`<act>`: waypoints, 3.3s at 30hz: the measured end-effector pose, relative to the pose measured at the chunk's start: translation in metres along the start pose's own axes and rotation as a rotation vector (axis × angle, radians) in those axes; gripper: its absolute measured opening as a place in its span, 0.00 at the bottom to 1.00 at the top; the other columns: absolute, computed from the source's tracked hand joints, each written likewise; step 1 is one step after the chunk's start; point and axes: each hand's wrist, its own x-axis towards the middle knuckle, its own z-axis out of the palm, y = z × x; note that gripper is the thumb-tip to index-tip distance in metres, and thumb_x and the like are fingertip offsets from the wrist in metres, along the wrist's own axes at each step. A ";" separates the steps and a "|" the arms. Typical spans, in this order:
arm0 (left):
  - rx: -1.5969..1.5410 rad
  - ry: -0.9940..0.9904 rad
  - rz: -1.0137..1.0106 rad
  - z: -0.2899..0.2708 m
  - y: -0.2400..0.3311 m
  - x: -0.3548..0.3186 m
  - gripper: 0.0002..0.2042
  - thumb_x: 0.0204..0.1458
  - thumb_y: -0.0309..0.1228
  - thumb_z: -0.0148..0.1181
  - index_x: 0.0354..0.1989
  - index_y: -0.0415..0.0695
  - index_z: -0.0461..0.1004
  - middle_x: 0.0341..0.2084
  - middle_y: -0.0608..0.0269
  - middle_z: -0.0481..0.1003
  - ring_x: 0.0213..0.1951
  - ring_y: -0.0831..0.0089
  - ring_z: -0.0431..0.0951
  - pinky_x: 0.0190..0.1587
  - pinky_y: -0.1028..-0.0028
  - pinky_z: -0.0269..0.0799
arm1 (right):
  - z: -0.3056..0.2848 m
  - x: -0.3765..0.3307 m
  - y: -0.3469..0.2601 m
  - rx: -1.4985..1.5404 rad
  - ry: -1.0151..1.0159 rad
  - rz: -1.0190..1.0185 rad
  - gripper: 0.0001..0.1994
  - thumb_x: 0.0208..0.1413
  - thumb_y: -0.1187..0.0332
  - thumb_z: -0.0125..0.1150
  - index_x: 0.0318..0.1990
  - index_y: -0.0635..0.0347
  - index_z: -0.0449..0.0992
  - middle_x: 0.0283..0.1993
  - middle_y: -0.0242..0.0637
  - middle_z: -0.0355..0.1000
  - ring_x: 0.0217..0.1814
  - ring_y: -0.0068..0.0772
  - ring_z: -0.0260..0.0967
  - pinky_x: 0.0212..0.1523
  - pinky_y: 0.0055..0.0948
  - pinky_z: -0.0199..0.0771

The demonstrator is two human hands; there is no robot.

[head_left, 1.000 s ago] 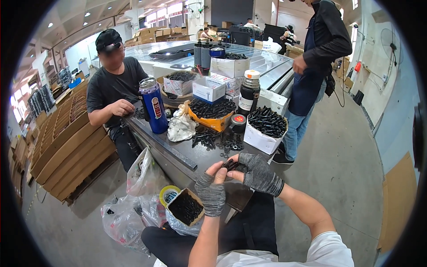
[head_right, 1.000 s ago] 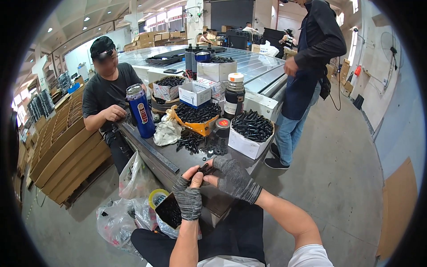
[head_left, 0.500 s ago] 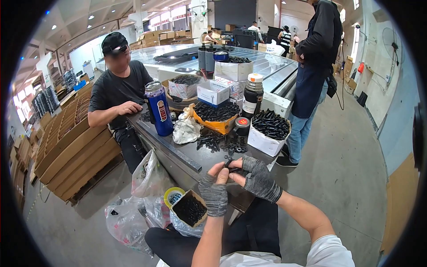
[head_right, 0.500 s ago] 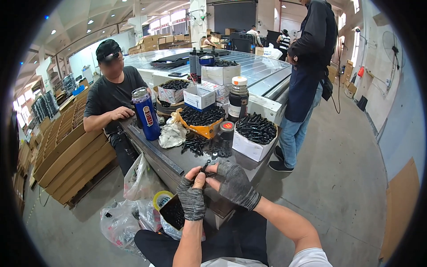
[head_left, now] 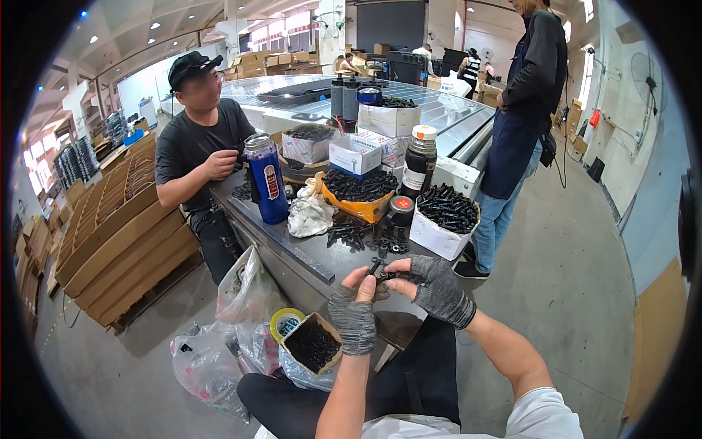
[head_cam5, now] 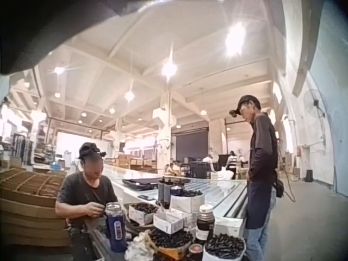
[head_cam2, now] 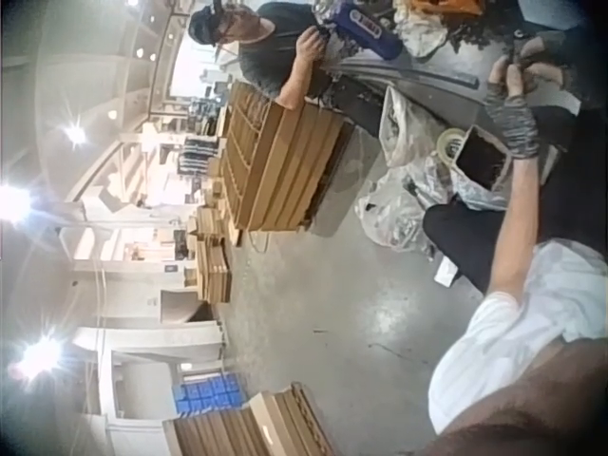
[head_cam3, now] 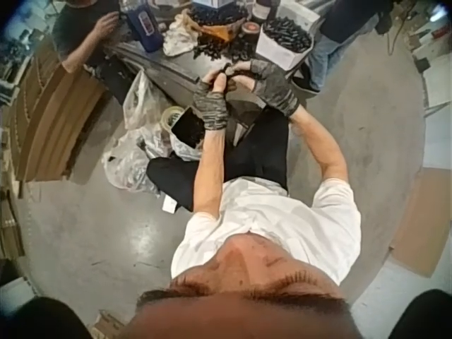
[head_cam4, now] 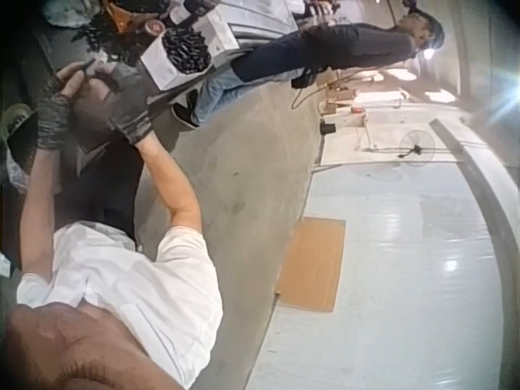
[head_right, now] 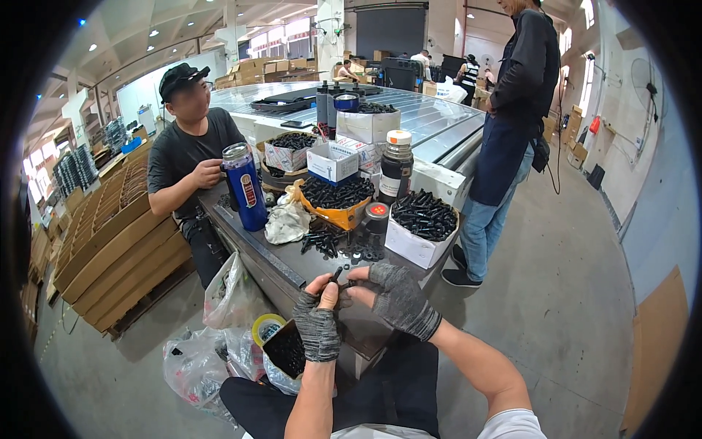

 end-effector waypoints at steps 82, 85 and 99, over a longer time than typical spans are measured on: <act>0.073 -0.160 -0.022 -0.055 0.008 -0.108 0.12 0.53 0.22 0.65 0.46 0.39 0.77 0.38 0.60 0.79 0.40 0.76 0.78 0.44 0.76 0.74 | 0.018 -0.051 -0.061 -0.007 -0.259 0.011 0.07 0.52 0.79 0.64 0.38 0.62 0.76 0.33 0.39 0.75 0.33 0.34 0.74 0.34 0.30 0.73; 0.096 -0.099 -0.172 -0.089 -0.003 -0.145 0.12 0.53 0.24 0.66 0.46 0.39 0.78 0.39 0.59 0.80 0.41 0.76 0.78 0.45 0.75 0.74 | 0.043 -0.082 -0.050 0.087 -0.345 0.031 0.09 0.50 0.79 0.67 0.39 0.61 0.77 0.35 0.41 0.76 0.34 0.36 0.75 0.36 0.31 0.74; 0.300 0.162 -0.256 -0.202 -0.040 -0.146 0.22 0.57 0.26 0.63 0.60 0.37 0.69 0.45 0.56 0.77 0.48 0.72 0.76 0.52 0.72 0.73 | 0.200 -0.116 0.045 0.157 -0.207 0.122 0.06 0.52 0.74 0.65 0.38 0.63 0.76 0.36 0.42 0.75 0.37 0.42 0.75 0.38 0.34 0.74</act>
